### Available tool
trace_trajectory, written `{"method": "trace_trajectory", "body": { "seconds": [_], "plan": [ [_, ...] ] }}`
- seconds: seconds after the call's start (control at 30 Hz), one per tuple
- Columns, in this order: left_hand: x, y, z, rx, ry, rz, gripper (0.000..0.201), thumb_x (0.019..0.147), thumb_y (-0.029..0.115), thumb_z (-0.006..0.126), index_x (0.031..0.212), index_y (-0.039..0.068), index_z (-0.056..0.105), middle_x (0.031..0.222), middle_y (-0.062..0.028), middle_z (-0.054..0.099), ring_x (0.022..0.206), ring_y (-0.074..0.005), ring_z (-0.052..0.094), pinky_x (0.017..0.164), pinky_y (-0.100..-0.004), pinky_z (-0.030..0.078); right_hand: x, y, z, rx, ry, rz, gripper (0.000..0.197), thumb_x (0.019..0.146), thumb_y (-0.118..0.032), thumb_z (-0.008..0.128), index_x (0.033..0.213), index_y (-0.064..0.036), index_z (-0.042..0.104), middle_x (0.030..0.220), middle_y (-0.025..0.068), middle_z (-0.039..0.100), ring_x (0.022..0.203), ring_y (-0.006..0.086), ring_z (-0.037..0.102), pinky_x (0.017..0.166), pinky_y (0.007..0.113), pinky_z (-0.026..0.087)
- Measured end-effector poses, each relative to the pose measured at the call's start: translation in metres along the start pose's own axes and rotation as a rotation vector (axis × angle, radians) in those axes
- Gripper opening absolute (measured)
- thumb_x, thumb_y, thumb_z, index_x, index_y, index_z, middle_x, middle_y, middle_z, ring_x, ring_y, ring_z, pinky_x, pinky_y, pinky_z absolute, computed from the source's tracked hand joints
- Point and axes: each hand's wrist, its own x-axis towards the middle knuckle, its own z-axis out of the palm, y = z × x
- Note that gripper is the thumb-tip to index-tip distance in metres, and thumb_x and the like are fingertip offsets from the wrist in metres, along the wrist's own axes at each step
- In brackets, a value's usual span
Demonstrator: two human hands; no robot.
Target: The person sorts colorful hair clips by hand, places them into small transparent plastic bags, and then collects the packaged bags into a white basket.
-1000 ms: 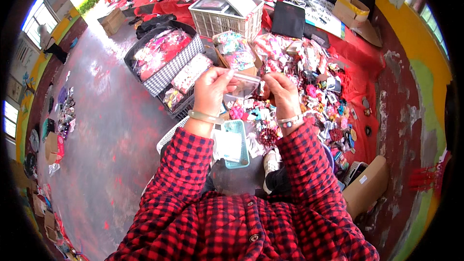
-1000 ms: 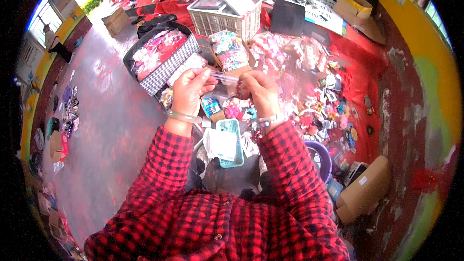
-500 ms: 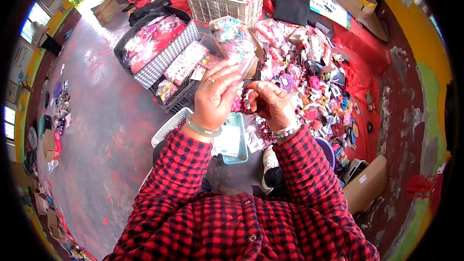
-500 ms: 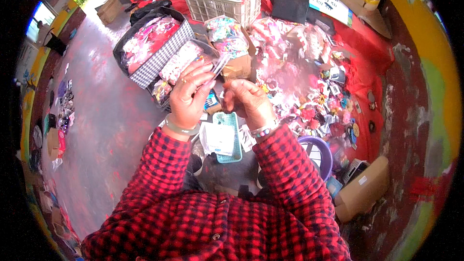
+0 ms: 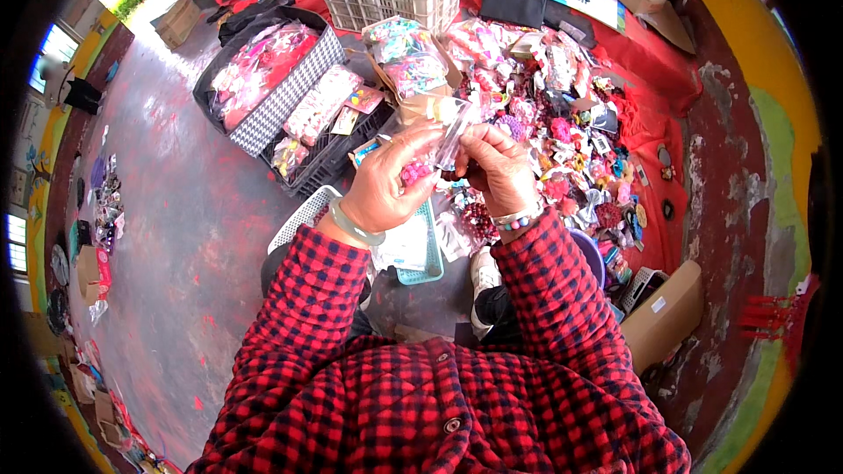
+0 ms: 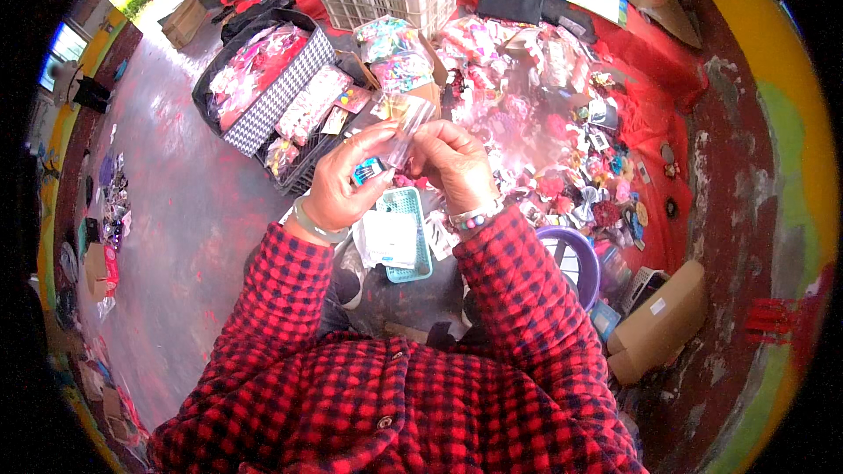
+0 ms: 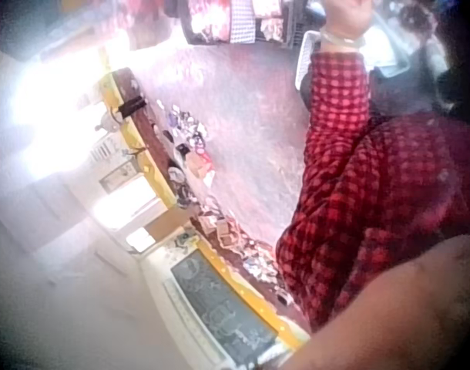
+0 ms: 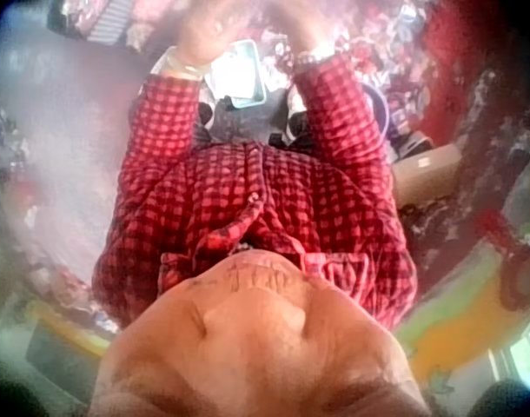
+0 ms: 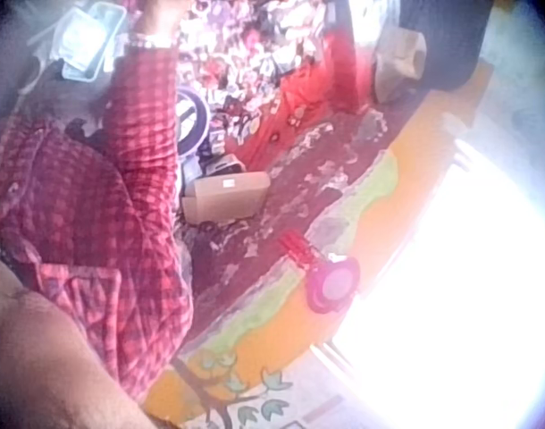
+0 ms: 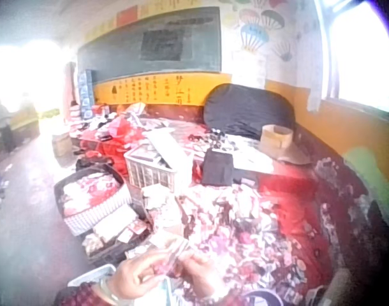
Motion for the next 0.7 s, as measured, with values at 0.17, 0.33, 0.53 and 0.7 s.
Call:
{"method": "trace_trajectory", "body": {
  "seconds": [0.17, 0.33, 0.53, 0.7],
  "plan": [
    [-0.011, -0.021, 0.008, -0.202, 0.005, -0.173, 0.026, 0.08, 0.002, 0.059, 0.105, -0.002, 0.055, 0.1, -0.0122, 0.061, 0.082, -0.0139, 0.062, 0.066, -0.0244, 0.051, 0.007, 0.016, -0.005, -0.273, -0.041, -0.133, 0.006, 0.085, -0.007, 0.054, 0.087, -0.0034, 0.058, 0.07, -0.0009, 0.056, 0.061, 0.0058, 0.052, 0.055, 0.019, 0.041],
    [-0.021, -0.029, 0.009, -0.424, -0.04, -0.421, 0.022, 0.082, -0.001, 0.056, 0.104, -0.005, 0.056, 0.095, -0.0091, 0.061, 0.079, -0.0117, 0.06, 0.065, -0.0226, 0.051, 0.007, 0.023, -0.004, -0.395, -0.11, -0.133, 0.007, 0.086, -0.006, 0.052, 0.091, -0.0028, 0.056, 0.075, -0.0017, 0.056, 0.065, 0.0053, 0.052, 0.058, 0.02, 0.043],
    [-0.019, -0.027, 0.003, -0.55, -0.107, -0.636, 0.019, 0.085, 0.004, 0.054, 0.101, -0.004, 0.059, 0.088, -0.0078, 0.062, 0.072, -0.0135, 0.062, 0.062, -0.0231, 0.052, 0.005, 0.026, 0.0, -0.64, -0.129, -0.252, 0.006, 0.085, -0.002, 0.053, 0.09, -0.0006, 0.057, 0.074, 0.0007, 0.055, 0.064, 0.0071, 0.052, 0.057, 0.021, 0.044],
    [-0.02, -0.03, 0.001, -0.591, -0.122, -0.67, 0.019, 0.086, 0.003, 0.052, 0.102, -0.006, 0.058, 0.088, -0.0086, 0.061, 0.074, -0.0144, 0.062, 0.064, -0.0239, 0.053, 0.005, 0.025, 0.001, -0.907, -0.139, -0.41, 0.007, 0.081, -0.002, 0.056, 0.088, -0.0013, 0.057, 0.073, 0.0054, 0.057, 0.065, 0.0143, 0.054, 0.058, 0.026, 0.044]
  ]
}}
